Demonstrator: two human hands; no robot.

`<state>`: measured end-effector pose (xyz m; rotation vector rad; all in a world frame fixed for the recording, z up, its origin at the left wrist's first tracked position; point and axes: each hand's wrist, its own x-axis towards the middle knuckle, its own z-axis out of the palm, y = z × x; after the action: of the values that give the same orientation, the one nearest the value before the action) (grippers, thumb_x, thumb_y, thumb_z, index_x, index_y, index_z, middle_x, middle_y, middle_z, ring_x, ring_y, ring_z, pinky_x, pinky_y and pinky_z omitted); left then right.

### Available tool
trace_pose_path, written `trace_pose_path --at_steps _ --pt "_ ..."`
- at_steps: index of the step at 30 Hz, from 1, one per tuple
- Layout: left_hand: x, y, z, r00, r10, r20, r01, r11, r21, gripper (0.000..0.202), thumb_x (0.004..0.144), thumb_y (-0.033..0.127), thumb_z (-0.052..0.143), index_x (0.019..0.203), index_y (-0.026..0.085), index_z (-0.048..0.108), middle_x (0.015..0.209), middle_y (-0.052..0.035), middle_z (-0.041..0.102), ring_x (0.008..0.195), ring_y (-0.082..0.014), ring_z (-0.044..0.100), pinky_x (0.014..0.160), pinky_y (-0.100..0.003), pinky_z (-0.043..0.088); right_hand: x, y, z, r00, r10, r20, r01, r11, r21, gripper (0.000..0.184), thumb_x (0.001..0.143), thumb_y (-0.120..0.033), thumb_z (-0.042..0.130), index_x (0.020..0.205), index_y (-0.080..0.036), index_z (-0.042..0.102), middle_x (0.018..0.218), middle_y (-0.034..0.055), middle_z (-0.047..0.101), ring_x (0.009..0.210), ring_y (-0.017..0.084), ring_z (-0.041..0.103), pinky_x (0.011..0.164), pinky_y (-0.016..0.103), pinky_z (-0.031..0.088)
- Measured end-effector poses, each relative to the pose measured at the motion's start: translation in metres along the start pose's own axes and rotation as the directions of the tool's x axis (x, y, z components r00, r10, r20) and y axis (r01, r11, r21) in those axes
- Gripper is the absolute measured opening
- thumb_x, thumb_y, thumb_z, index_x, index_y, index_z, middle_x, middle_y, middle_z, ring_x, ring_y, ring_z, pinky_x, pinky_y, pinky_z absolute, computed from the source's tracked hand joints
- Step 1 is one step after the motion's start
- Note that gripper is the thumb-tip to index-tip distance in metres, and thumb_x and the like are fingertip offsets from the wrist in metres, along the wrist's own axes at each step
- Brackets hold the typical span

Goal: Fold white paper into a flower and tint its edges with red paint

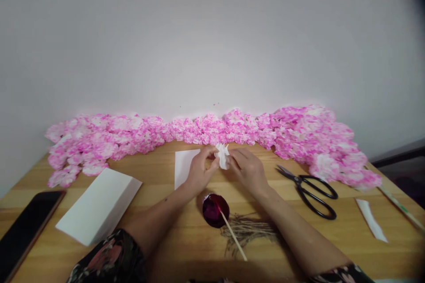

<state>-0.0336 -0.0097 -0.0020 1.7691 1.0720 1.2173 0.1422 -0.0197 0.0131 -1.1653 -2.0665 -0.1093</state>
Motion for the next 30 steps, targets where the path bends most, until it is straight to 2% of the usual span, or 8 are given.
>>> trace_pose_path --at_steps 5,9,15,20,23,25,28,30 --pt "0.001 0.000 0.003 0.990 -0.139 0.039 0.144 0.966 -0.216 0.037 0.085 0.029 0.060 0.116 0.018 0.044 0.096 -0.0051 0.068 0.088 -0.0167 0.064 0.080 -0.029 0.049 -0.003 -0.001 0.005 1.000 -0.031 -0.006 0.031 0.999 0.044 0.020 0.094 -0.018 0.047 0.102 -0.015 0.065 0.091 0.0115 0.068 0.081 0.021 0.063 0.070 0.032 0.052" --pt "0.001 -0.002 0.007 0.979 -0.205 0.016 0.201 0.934 -0.295 0.036 0.082 0.021 0.060 0.115 0.019 0.045 0.090 -0.0033 0.067 0.085 -0.0160 0.065 0.075 -0.026 0.050 -0.004 -0.007 0.005 0.999 -0.033 0.026 0.031 0.996 0.081 0.021 0.094 -0.017 0.048 0.104 -0.016 0.065 0.093 0.0115 0.069 0.084 0.021 0.064 0.072 0.033 0.053" --pt "0.000 -0.008 0.010 0.982 -0.184 0.031 0.183 0.918 -0.351 0.030 0.083 0.014 0.054 0.112 0.019 0.048 0.096 -0.0042 0.068 0.086 -0.0147 0.065 0.077 -0.025 0.049 -0.005 -0.010 0.003 0.999 0.041 0.031 -0.044 0.992 0.115 0.017 0.092 -0.020 0.051 0.097 -0.016 0.066 0.088 0.0088 0.068 0.080 0.020 0.063 0.070 0.031 0.050" --pt "-0.001 -0.007 0.008 0.982 -0.188 0.008 0.179 0.924 -0.339 0.031 0.086 0.017 0.052 0.116 0.019 0.046 0.082 -0.0006 0.065 0.077 -0.0128 0.062 0.073 -0.024 0.047 -0.004 -0.005 0.000 0.982 0.186 0.028 -0.188 0.966 0.176 0.012 0.089 -0.019 0.055 0.085 -0.017 0.066 0.075 0.0030 0.067 0.067 0.016 0.062 0.061 0.026 0.046" --pt "-0.001 -0.001 0.005 0.986 -0.167 0.018 0.164 0.935 -0.315 0.030 0.090 0.027 0.051 0.119 0.018 0.045 0.080 -0.0006 0.063 0.075 -0.0130 0.061 0.070 -0.024 0.046 -0.003 -0.006 -0.001 0.992 0.126 0.008 -0.125 0.980 0.157 0.014 0.091 -0.018 0.052 0.088 -0.017 0.066 0.078 0.0048 0.067 0.070 0.017 0.063 0.063 0.027 0.047" --pt "-0.002 0.002 0.004 0.985 -0.166 0.036 0.169 0.936 -0.308 0.034 0.090 0.031 0.051 0.121 0.018 0.044 0.086 -0.0029 0.065 0.079 -0.0147 0.062 0.071 -0.025 0.048 -0.004 -0.008 -0.001 0.998 0.055 0.007 -0.055 0.990 0.129 0.017 0.092 -0.016 0.049 0.094 -0.017 0.066 0.082 0.0065 0.067 0.074 0.018 0.063 0.065 0.028 0.048" --pt "-0.002 0.001 0.005 0.983 -0.176 0.047 0.182 0.947 -0.264 0.041 0.087 0.030 0.057 0.124 0.019 0.043 0.093 -0.0053 0.068 0.084 -0.0167 0.065 0.072 -0.026 0.049 -0.005 -0.010 0.001 0.999 -0.023 0.032 0.020 0.997 0.079 0.020 0.093 -0.015 0.047 0.098 -0.018 0.066 0.086 0.0082 0.068 0.077 0.019 0.064 0.066 0.029 0.050" --pt "-0.001 -0.002 0.005 0.982 -0.186 0.030 0.188 0.958 -0.219 0.043 0.086 0.027 0.058 0.125 0.018 0.043 0.089 -0.0040 0.069 0.080 -0.0160 0.065 0.069 -0.025 0.049 -0.005 -0.011 0.003 0.998 -0.054 0.043 0.052 0.997 0.052 0.020 0.093 -0.015 0.047 0.098 -0.017 0.067 0.087 0.0092 0.068 0.079 0.019 0.064 0.067 0.029 0.050"
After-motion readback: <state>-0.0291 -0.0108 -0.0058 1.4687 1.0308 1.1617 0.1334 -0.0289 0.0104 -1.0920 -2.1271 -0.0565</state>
